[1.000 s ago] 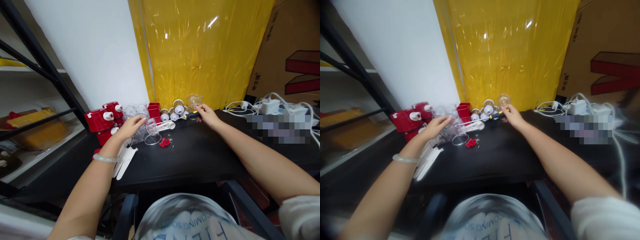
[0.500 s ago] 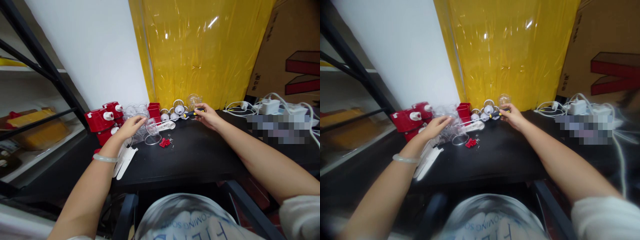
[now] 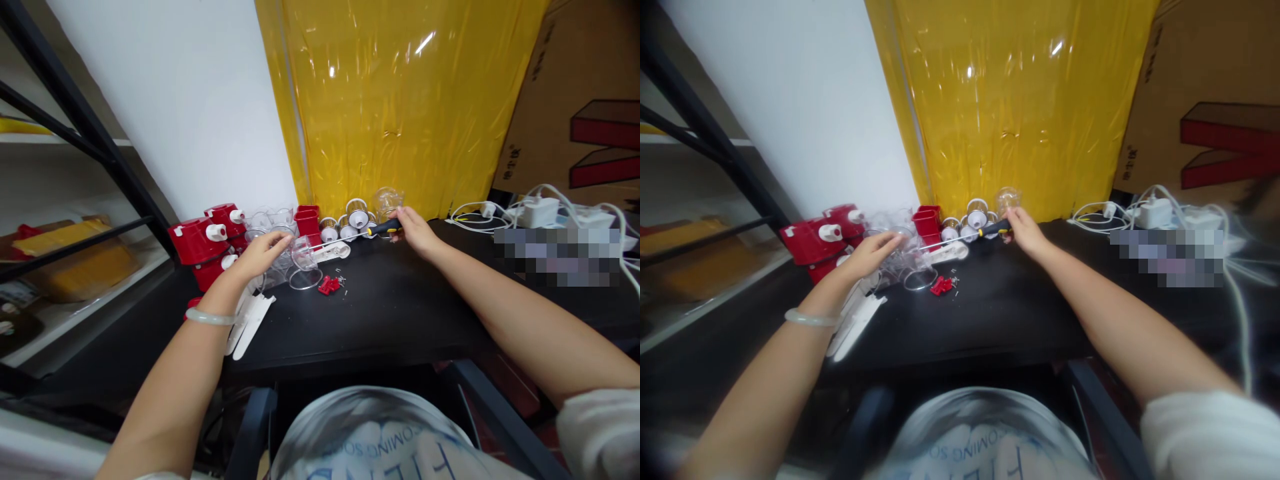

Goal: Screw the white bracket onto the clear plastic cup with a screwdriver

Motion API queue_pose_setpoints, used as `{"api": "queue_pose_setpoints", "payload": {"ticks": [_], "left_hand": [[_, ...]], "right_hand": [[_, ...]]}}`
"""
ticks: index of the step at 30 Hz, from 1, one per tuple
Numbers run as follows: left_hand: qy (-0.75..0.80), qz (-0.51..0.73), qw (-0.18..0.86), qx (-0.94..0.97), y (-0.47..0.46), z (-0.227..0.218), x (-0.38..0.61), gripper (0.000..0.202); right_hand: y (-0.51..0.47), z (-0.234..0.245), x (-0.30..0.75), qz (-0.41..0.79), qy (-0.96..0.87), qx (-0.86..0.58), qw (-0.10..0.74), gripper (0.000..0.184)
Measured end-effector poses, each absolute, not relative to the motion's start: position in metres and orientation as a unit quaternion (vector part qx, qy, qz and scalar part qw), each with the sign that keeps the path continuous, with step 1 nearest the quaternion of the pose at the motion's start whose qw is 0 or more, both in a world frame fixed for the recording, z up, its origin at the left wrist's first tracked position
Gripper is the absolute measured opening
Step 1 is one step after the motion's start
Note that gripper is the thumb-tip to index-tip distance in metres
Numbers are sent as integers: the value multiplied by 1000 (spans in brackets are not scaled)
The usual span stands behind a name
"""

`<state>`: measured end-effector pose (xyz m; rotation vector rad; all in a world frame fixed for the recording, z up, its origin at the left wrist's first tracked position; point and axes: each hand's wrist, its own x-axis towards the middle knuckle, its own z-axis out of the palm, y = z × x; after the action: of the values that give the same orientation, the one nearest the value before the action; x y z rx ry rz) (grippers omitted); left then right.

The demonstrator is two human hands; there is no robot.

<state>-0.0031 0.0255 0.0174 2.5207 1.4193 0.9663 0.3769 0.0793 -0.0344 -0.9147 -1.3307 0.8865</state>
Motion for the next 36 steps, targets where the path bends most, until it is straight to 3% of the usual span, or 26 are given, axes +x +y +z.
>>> {"api": "queue_pose_setpoints", "payload": {"ticks": [4,12,17,24,36], "left_hand": [[465,319,47,825,26,17,-3,56],[466,319,50,824,24,18,-2,59],[464,320,55,824,24,18,-3,57],[468,315,53,824,23,19,-2,57],[469,314,52,824,23,18,-3,57]], "right_hand": [[81,-37,376,346,-583,-405,614,48],[65,-25,374,515,-495,-347,608,24],[66,-24,372,497,-493,-381,605,15],[77,-33,376,351,-580,-454,579,45],[73,-30,374,473,-513,-373,611,28]]}}
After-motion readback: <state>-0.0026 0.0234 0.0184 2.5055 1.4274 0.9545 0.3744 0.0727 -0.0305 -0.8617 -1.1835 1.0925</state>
